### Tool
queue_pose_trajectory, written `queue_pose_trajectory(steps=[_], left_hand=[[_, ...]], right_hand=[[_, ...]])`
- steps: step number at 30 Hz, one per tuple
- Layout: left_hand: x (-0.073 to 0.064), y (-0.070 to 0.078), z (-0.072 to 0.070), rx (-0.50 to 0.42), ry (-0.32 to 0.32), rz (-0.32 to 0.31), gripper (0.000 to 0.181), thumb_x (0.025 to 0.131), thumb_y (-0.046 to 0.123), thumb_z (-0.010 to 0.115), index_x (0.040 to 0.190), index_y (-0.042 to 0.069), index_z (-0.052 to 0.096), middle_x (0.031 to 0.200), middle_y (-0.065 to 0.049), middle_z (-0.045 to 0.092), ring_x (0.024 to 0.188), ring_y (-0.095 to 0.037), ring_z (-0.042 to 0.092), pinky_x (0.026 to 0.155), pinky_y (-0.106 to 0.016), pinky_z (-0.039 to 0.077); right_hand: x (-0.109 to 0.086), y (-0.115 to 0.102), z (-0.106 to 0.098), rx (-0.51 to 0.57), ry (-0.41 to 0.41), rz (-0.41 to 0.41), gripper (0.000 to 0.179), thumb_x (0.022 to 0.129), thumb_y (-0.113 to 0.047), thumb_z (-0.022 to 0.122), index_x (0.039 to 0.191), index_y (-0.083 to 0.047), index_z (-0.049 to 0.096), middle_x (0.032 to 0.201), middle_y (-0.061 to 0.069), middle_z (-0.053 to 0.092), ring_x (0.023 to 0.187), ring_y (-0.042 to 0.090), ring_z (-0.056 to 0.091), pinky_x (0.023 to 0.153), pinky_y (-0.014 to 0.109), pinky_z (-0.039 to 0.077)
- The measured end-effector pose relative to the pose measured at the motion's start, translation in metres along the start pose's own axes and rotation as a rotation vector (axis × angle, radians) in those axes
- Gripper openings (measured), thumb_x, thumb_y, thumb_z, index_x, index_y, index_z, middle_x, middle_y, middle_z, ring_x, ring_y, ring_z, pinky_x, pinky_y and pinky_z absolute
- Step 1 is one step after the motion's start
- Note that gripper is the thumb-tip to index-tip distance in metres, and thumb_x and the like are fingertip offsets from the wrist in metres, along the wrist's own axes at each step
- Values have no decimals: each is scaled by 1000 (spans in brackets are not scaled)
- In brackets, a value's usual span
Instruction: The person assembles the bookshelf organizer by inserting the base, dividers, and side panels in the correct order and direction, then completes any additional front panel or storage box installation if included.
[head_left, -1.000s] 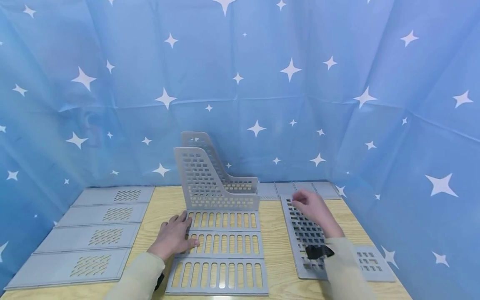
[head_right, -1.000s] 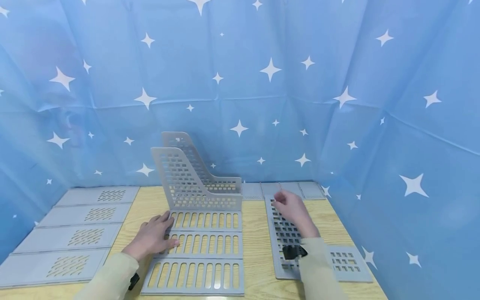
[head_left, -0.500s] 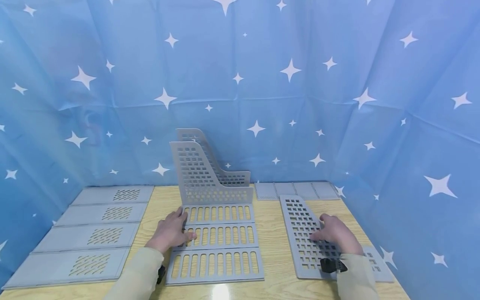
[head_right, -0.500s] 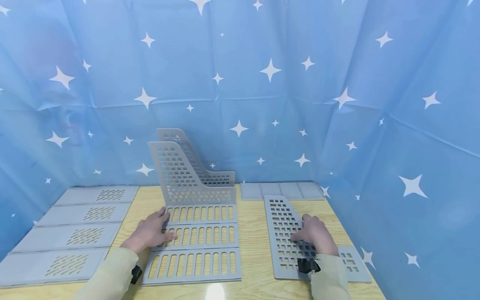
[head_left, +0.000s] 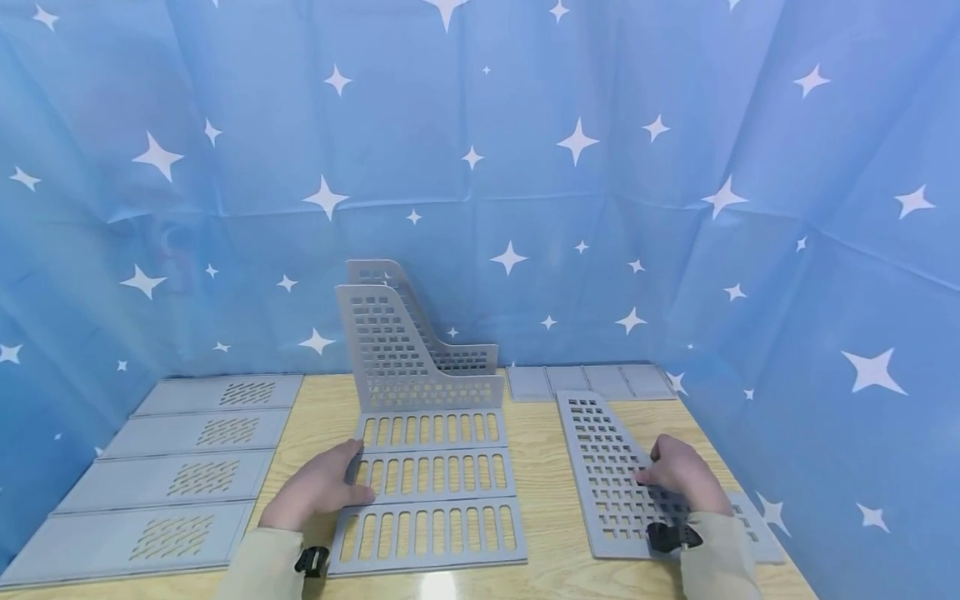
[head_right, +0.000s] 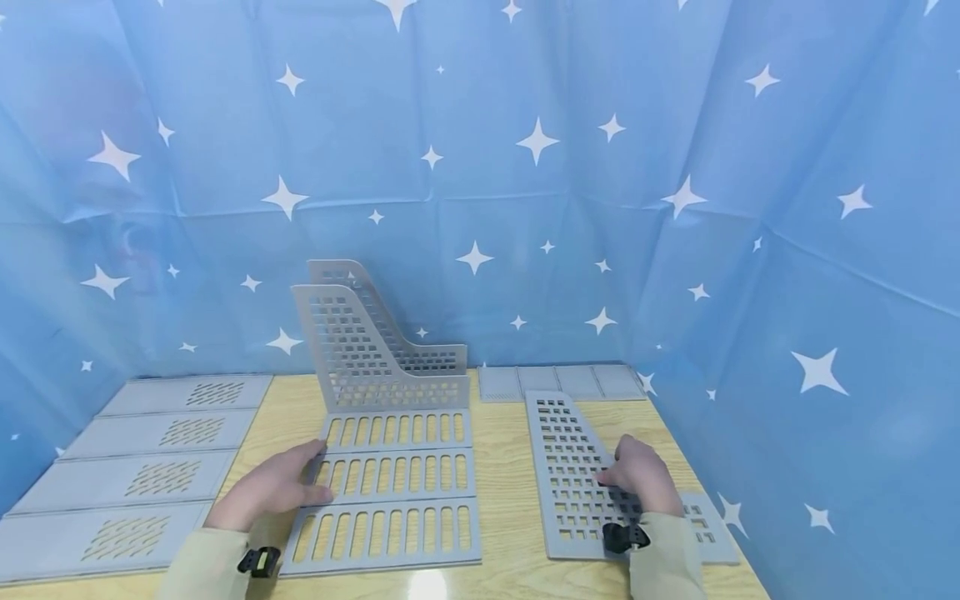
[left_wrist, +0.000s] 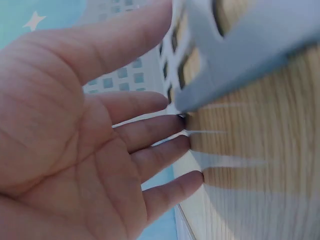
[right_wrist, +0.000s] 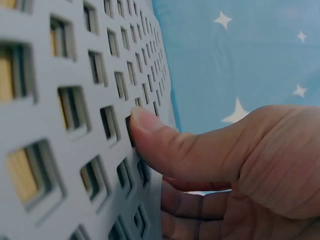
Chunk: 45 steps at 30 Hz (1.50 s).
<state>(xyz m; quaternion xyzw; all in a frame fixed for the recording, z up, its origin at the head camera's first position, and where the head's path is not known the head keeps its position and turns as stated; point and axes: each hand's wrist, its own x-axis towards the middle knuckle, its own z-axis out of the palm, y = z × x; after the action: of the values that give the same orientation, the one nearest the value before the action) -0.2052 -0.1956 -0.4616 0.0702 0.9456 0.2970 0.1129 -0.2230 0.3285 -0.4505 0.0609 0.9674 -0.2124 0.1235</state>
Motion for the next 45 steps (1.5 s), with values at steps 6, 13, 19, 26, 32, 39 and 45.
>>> queue_pose_trajectory(steps=[6,13,19,26,32,39,45], left_hand=[[-2,1,3,-14,7,2,85,87,21,84,151,-12,40,152,-34,44,140,-54,41,112,-66,38],[-1,2,2,-7,-7,-28,83,88,22,84,152,-10,41,153,-33,44,140,-54,41,111,-66,39],[0,3,2,8,-7,-42,82,88,22,83,152,-10,42,154,-33,43,141,-54,40,111,-65,39],[0,2,2,20,-7,-50,82,89,22,83,152,-9,41,154,-32,42,141,-53,40,111,-65,40],[-1,3,1,19,-16,-43,82,90,23,82,153,-9,40,155,-32,42,141,-53,41,110,-64,40],[0,1,1,29,-18,-47,82,90,24,82,153,-8,41,154,-32,44,140,-52,42,110,-64,41],[0,1,2,26,4,-44,82,88,23,83,152,-8,43,151,-31,47,139,-52,44,109,-64,42]], right_hand=[[0,8,-3,84,50,-56,35,92,-16,78,103,11,59,90,16,63,80,26,60,70,43,52],[-16,-13,-18,272,146,-184,15,99,-12,69,100,1,63,83,8,63,72,20,56,61,32,44],[-18,-52,-11,436,303,-368,29,103,-5,62,131,2,64,116,24,72,93,25,72,72,29,57],[-7,-82,6,471,490,-461,23,101,0,63,123,2,70,112,23,75,93,29,74,74,27,60],[1,-90,12,466,496,-481,21,100,0,64,120,0,72,104,19,76,88,27,74,71,33,61],[4,-91,17,464,466,-469,17,101,-3,65,115,-2,73,104,17,77,91,29,74,76,45,62],[8,-96,21,452,510,-515,12,99,-1,66,108,0,74,101,17,77,90,31,74,77,46,61]])
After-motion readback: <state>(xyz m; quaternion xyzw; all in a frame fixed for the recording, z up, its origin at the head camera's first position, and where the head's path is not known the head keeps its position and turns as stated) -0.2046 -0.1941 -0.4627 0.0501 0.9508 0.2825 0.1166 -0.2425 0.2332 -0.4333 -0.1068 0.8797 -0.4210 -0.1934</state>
